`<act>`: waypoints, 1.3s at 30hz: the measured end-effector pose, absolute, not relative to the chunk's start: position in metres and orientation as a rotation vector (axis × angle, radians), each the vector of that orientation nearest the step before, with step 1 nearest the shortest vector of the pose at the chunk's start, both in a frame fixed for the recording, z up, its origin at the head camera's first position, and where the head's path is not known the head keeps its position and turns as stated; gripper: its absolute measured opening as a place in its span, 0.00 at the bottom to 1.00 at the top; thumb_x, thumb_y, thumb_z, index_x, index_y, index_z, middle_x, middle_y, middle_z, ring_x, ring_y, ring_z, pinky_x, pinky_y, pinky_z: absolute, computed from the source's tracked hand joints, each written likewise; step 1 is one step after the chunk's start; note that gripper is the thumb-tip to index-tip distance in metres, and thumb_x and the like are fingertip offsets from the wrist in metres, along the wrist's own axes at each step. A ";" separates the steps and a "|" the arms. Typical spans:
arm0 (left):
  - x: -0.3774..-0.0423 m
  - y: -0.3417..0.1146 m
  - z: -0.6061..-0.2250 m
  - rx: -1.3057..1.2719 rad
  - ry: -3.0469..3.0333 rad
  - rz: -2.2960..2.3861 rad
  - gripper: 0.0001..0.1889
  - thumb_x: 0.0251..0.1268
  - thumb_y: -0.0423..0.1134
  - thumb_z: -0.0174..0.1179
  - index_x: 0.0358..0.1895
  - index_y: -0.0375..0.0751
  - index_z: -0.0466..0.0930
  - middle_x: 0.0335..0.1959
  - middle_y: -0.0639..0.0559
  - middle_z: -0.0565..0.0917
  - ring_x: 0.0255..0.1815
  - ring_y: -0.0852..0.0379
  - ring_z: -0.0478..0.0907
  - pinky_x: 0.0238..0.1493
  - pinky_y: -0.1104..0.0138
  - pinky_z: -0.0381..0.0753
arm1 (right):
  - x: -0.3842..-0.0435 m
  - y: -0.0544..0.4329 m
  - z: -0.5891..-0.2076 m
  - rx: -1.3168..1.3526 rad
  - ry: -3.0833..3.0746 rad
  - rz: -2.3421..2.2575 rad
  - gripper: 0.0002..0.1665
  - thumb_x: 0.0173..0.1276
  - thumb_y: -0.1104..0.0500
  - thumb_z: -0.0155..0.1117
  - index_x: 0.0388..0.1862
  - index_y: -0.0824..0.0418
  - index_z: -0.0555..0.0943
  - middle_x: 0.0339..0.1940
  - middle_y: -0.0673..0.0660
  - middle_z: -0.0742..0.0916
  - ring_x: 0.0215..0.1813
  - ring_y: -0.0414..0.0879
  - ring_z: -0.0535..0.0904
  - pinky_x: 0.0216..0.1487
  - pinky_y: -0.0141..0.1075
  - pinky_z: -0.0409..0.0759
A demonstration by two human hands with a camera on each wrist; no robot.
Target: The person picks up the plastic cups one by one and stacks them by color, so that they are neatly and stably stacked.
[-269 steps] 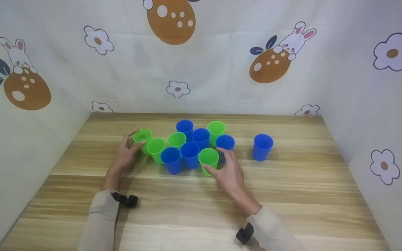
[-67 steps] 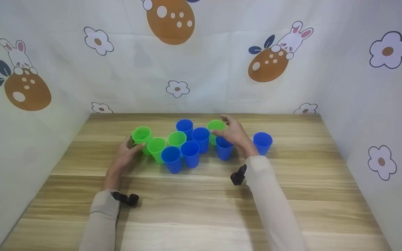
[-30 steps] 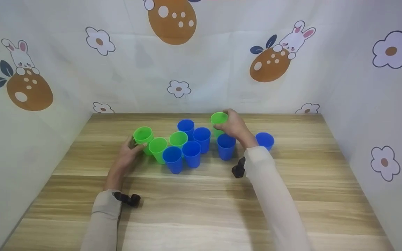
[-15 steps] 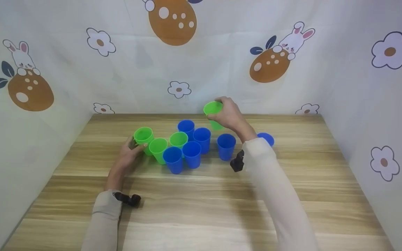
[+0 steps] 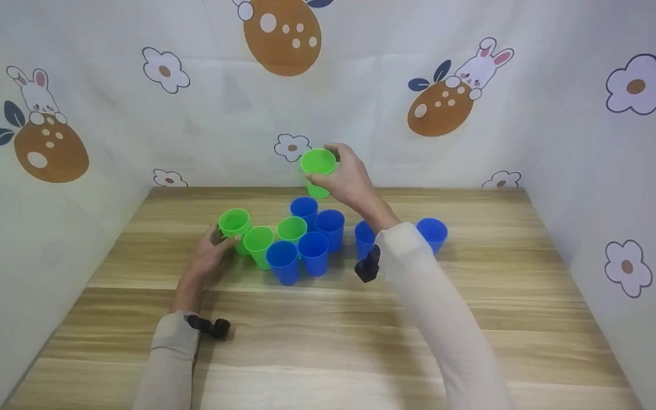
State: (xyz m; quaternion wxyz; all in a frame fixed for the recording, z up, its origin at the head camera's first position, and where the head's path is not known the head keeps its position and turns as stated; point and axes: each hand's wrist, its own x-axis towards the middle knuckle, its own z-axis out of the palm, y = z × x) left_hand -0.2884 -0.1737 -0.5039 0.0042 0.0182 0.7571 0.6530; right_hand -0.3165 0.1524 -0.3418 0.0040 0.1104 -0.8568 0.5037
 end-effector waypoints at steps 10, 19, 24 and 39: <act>-0.289 -0.173 -0.508 0.046 2.353 2.069 0.38 0.67 0.38 0.61 0.77 0.39 0.55 0.75 0.34 0.64 0.77 0.37 0.60 0.80 0.48 0.59 | -0.310 0.124 -0.335 0.470 -2.643 1.681 0.42 0.64 0.50 0.73 0.73 0.58 0.66 0.67 0.58 0.77 0.63 0.50 0.74 0.65 0.41 0.79; -0.288 -0.172 -0.507 0.022 2.310 2.081 0.40 0.67 0.38 0.62 0.79 0.40 0.53 0.77 0.35 0.61 0.79 0.37 0.58 0.80 0.50 0.58 | -0.312 0.095 -0.338 0.538 -2.613 1.700 0.41 0.63 0.53 0.73 0.73 0.59 0.68 0.68 0.58 0.76 0.63 0.50 0.75 0.64 0.42 0.80; -0.289 -0.173 -0.506 0.015 2.306 2.072 0.41 0.67 0.39 0.62 0.79 0.39 0.50 0.78 0.34 0.59 0.79 0.37 0.57 0.80 0.50 0.58 | -0.313 0.078 -0.343 0.538 -2.622 1.707 0.43 0.63 0.53 0.74 0.74 0.58 0.68 0.73 0.56 0.74 0.64 0.51 0.75 0.63 0.41 0.80; -0.289 -0.174 -0.507 0.059 2.320 2.075 0.38 0.68 0.41 0.62 0.77 0.42 0.56 0.76 0.35 0.64 0.77 0.36 0.61 0.78 0.47 0.61 | -0.307 0.033 -0.355 0.573 -2.662 1.871 0.45 0.63 0.53 0.74 0.76 0.56 0.66 0.69 0.57 0.78 0.67 0.51 0.78 0.66 0.40 0.80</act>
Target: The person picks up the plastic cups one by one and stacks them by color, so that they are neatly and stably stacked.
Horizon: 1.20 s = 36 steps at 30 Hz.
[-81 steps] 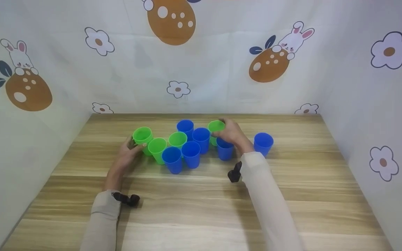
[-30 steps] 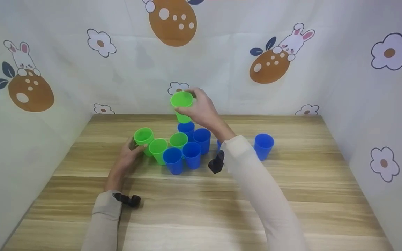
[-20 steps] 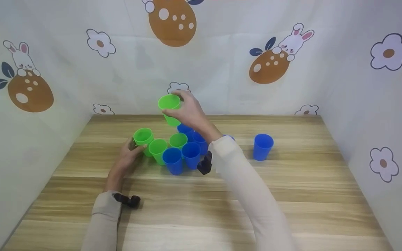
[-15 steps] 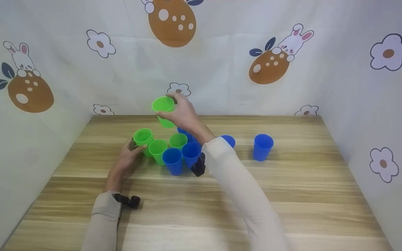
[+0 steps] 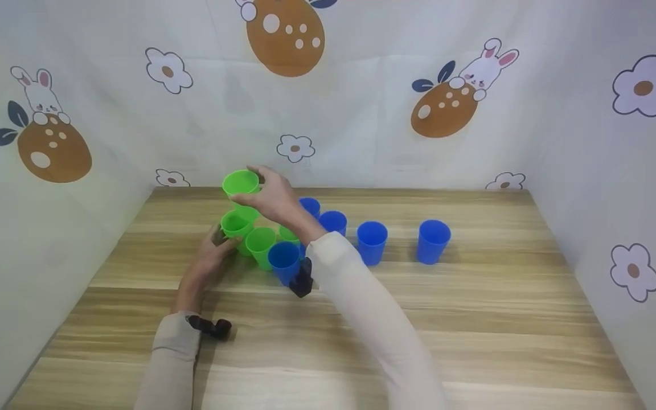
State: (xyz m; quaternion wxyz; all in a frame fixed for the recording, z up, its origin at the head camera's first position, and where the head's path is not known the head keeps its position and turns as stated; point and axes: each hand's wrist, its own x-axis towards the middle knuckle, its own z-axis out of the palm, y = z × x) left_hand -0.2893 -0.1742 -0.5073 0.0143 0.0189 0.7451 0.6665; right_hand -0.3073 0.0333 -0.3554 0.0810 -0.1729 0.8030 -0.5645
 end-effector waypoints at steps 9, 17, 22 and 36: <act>-0.291 -0.175 -0.502 0.086 2.298 2.086 0.38 0.69 0.41 0.62 0.78 0.42 0.54 0.76 0.35 0.62 0.77 0.37 0.61 0.79 0.48 0.61 | -0.306 0.013 -0.367 -0.487 2.378 -1.712 0.46 0.62 0.52 0.75 0.76 0.56 0.66 0.71 0.55 0.77 0.66 0.49 0.77 0.67 0.39 0.79; -0.291 -0.175 -0.504 0.060 2.277 2.091 0.38 0.69 0.43 0.63 0.77 0.44 0.55 0.76 0.36 0.63 0.77 0.38 0.62 0.78 0.49 0.63 | -0.306 0.000 -0.382 -0.440 2.395 -1.682 0.45 0.63 0.51 0.74 0.77 0.54 0.66 0.76 0.55 0.73 0.69 0.51 0.75 0.69 0.41 0.78; -0.290 -0.174 -0.506 0.062 2.265 2.101 0.40 0.68 0.44 0.64 0.78 0.44 0.54 0.76 0.36 0.63 0.77 0.38 0.62 0.78 0.49 0.64 | -0.306 -0.001 -0.393 -0.441 2.410 -1.654 0.45 0.63 0.52 0.74 0.77 0.54 0.65 0.76 0.56 0.73 0.70 0.53 0.75 0.67 0.42 0.79; -0.288 -0.175 -0.508 0.061 2.322 2.077 0.40 0.67 0.41 0.63 0.79 0.41 0.53 0.76 0.34 0.63 0.77 0.36 0.61 0.78 0.48 0.62 | -0.304 0.019 -0.404 -0.489 2.407 -1.668 0.39 0.65 0.51 0.72 0.73 0.56 0.70 0.69 0.55 0.79 0.73 0.50 0.72 0.73 0.44 0.73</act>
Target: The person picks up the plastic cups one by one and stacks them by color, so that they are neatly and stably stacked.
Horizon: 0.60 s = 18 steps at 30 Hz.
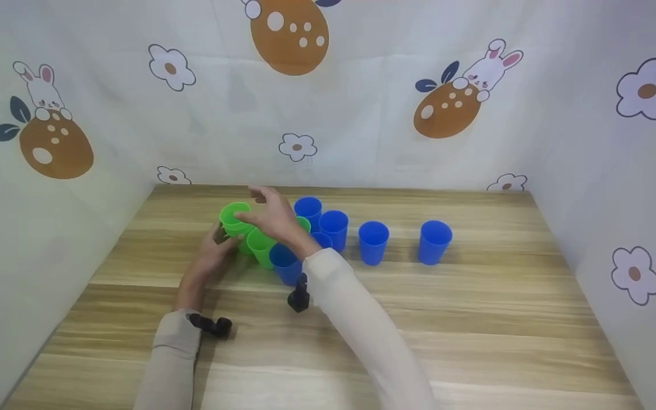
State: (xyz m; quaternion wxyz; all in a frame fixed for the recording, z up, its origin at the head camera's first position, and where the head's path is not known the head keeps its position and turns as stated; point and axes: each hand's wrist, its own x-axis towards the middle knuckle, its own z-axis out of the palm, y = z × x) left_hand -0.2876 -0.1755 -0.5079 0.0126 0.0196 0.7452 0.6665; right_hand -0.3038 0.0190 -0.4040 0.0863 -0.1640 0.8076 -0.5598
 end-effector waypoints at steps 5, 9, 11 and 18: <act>-0.288 -0.174 -0.508 0.064 2.340 2.080 0.41 0.66 0.40 0.63 0.79 0.41 0.52 0.76 0.34 0.63 0.77 0.36 0.62 0.78 0.48 0.62 | -0.301 0.036 -0.407 -0.493 2.430 -1.638 0.36 0.66 0.51 0.71 0.71 0.56 0.72 0.69 0.56 0.79 0.72 0.51 0.73 0.73 0.46 0.73; -0.287 -0.174 -0.510 0.089 2.343 2.082 0.41 0.67 0.38 0.63 0.79 0.39 0.52 0.76 0.33 0.64 0.77 0.36 0.62 0.78 0.48 0.62 | -0.299 0.052 -0.406 -0.496 2.450 -1.617 0.33 0.66 0.52 0.71 0.68 0.57 0.74 0.68 0.57 0.80 0.71 0.51 0.74 0.72 0.46 0.74; -0.288 -0.173 -0.510 0.091 2.344 2.082 0.40 0.67 0.38 0.62 0.79 0.38 0.53 0.76 0.33 0.63 0.77 0.35 0.62 0.79 0.48 0.61 | -0.299 0.061 -0.406 -0.476 2.445 -1.618 0.32 0.66 0.53 0.71 0.67 0.57 0.75 0.67 0.57 0.80 0.71 0.52 0.75 0.73 0.45 0.74; -0.289 -0.172 -0.510 0.051 2.358 2.072 0.41 0.67 0.38 0.62 0.79 0.39 0.52 0.76 0.33 0.62 0.77 0.35 0.61 0.79 0.48 0.60 | -0.298 0.090 -0.405 -0.404 2.409 -1.624 0.34 0.66 0.54 0.72 0.69 0.59 0.74 0.69 0.60 0.79 0.71 0.55 0.74 0.71 0.47 0.75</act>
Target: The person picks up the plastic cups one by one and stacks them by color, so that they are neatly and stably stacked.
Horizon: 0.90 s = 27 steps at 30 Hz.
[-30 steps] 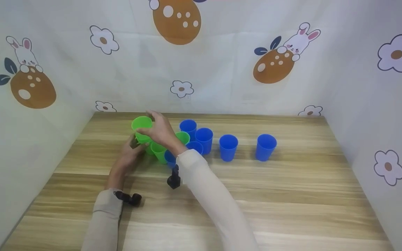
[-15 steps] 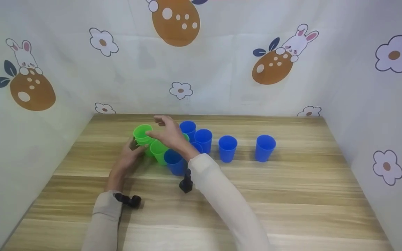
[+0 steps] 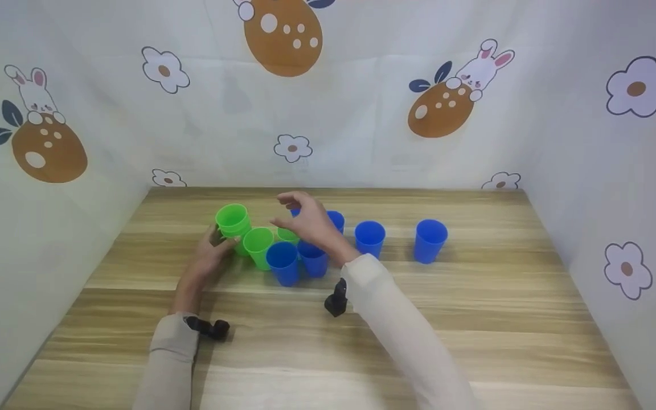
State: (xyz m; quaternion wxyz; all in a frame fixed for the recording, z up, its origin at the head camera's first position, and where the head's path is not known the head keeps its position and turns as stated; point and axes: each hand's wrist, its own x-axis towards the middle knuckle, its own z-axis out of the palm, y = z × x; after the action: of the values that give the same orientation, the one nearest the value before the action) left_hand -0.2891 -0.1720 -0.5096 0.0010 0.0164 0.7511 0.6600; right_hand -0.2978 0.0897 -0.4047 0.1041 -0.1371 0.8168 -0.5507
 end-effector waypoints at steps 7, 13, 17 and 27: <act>-0.287 -0.172 -0.509 0.072 2.321 2.100 0.39 0.66 0.36 0.61 0.78 0.38 0.53 0.76 0.32 0.63 0.77 0.34 0.61 0.79 0.47 0.61 | -0.298 0.109 -0.406 -0.452 2.464 -1.573 0.33 0.66 0.54 0.72 0.68 0.58 0.74 0.67 0.59 0.80 0.68 0.55 0.76 0.66 0.48 0.79; -0.288 -0.173 -0.509 0.089 2.273 2.145 0.39 0.66 0.35 0.61 0.78 0.37 0.54 0.75 0.33 0.63 0.77 0.34 0.61 0.79 0.47 0.61 | -0.297 0.115 -0.413 -0.469 2.502 -1.527 0.35 0.64 0.54 0.73 0.69 0.59 0.74 0.67 0.59 0.80 0.71 0.54 0.74 0.71 0.50 0.74; -0.290 -0.174 -0.509 0.073 2.284 2.116 0.39 0.66 0.36 0.62 0.78 0.38 0.53 0.76 0.33 0.62 0.77 0.35 0.60 0.79 0.49 0.60 | -0.295 0.113 -0.416 -0.458 2.528 -1.453 0.36 0.63 0.55 0.73 0.70 0.58 0.73 0.69 0.59 0.79 0.71 0.56 0.73 0.71 0.50 0.74; -0.291 -0.175 -0.510 0.085 2.303 2.086 0.40 0.68 0.36 0.62 0.79 0.38 0.52 0.77 0.33 0.62 0.78 0.35 0.60 0.79 0.49 0.61 | -0.295 0.107 -0.418 -0.438 2.561 -1.321 0.36 0.66 0.59 0.71 0.72 0.56 0.71 0.71 0.59 0.76 0.73 0.56 0.71 0.73 0.51 0.73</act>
State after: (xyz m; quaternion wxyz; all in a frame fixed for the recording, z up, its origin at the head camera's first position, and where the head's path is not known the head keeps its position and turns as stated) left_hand -0.2907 -0.1754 -0.5102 0.0167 0.0273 0.7408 0.6710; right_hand -0.2951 0.1075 -0.4181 0.1132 -0.1495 0.8730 -0.4503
